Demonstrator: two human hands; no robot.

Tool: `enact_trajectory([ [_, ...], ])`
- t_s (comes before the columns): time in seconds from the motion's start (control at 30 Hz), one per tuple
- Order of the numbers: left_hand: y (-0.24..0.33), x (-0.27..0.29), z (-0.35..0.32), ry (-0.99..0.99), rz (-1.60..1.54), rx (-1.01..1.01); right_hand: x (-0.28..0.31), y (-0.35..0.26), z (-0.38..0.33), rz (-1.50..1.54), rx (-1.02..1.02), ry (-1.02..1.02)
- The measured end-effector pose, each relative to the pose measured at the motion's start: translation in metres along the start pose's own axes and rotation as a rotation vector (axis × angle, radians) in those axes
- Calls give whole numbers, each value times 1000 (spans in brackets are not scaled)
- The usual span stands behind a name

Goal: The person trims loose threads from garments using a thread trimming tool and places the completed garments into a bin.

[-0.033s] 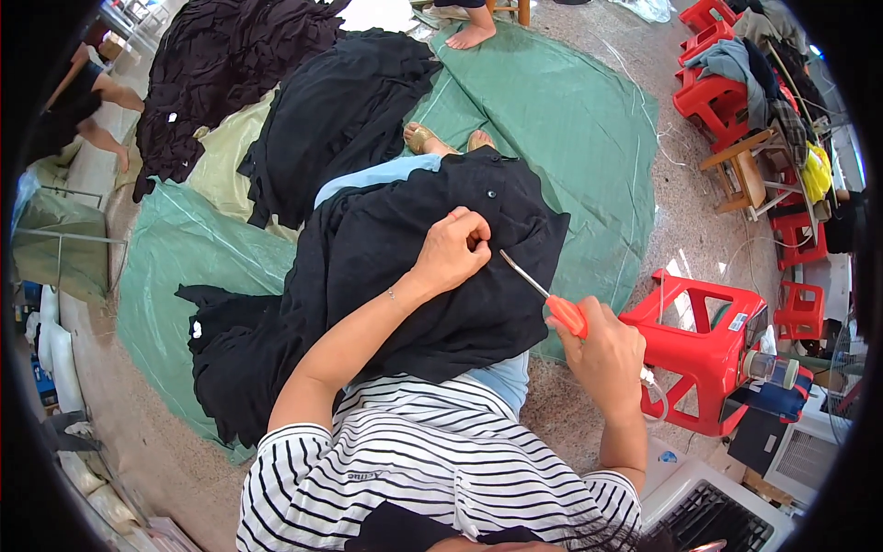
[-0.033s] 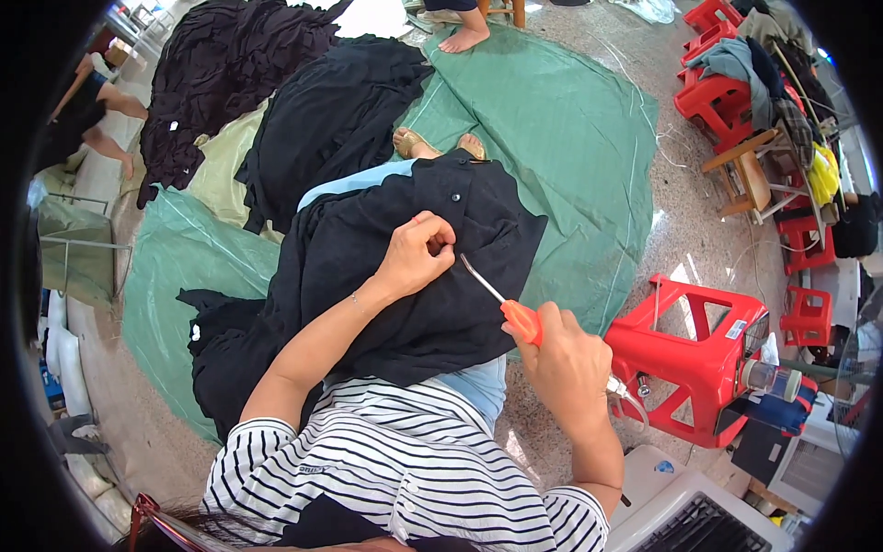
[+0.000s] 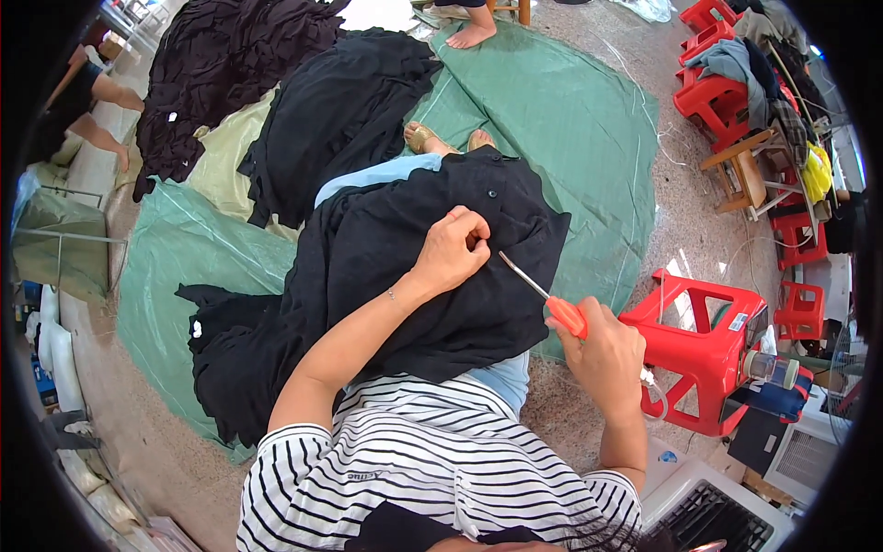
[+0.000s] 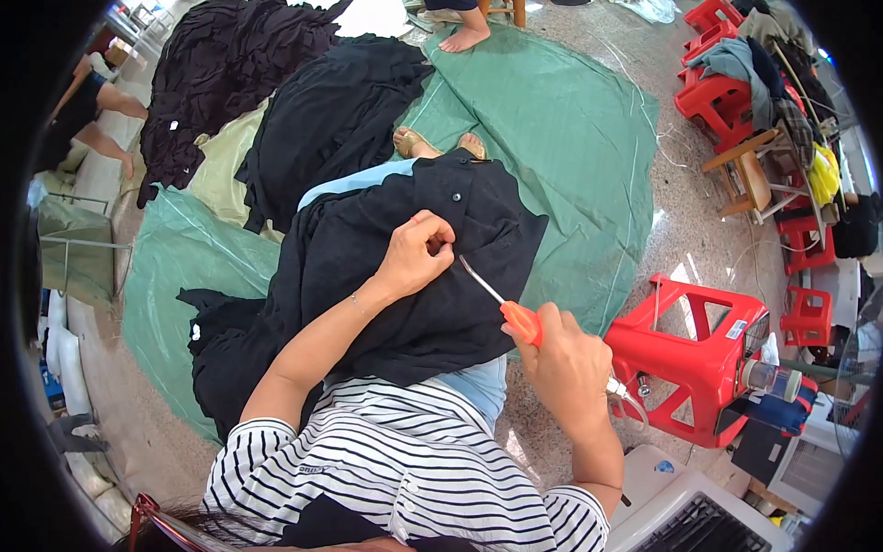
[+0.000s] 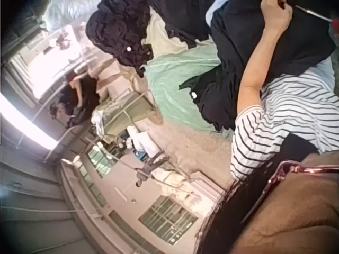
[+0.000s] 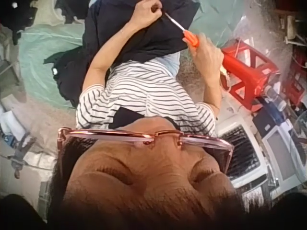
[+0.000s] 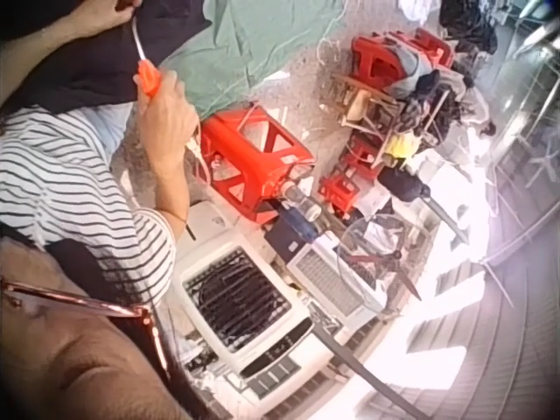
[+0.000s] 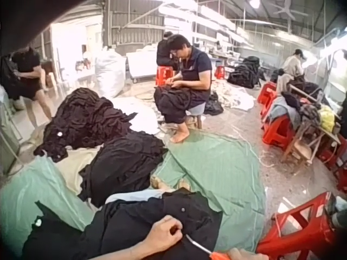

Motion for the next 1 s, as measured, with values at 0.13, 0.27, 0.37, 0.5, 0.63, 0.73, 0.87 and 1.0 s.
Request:
enact_trajectory([
  [0.13,-4,2,0,52,-51,5,-1,-4,2,7,6,-15],
  [0.27,-4,1,1,66,-24,-63,-6,-1,4,19,-6,-13],
  [0.37,7,8,17,32,-73,-81,2,5,14,4,-44,93],
  [0.5,19,9,56,-29,28,-153,-1,15,30,17,-7,161],
  [0.63,5,-4,66,-20,133,-220,-2,10,44,9,3,142],
  [0.73,1,-6,65,1,136,-140,-8,8,51,-37,35,98],
  [0.87,-4,-6,64,5,0,-45,-11,6,57,-37,16,82],
  [1.0,-4,-6,63,-10,6,-7,-12,6,58,-57,28,72],
])
Point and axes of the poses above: each hand's wrist, its own z-axis towards the middle knuckle, its own x-axis out of the back of the hand, y = z × x, the point moved 8 cm from there along z, towards the middle knuckle, and after that the axes turned 8 degrees about y, right-handed, at the moved point
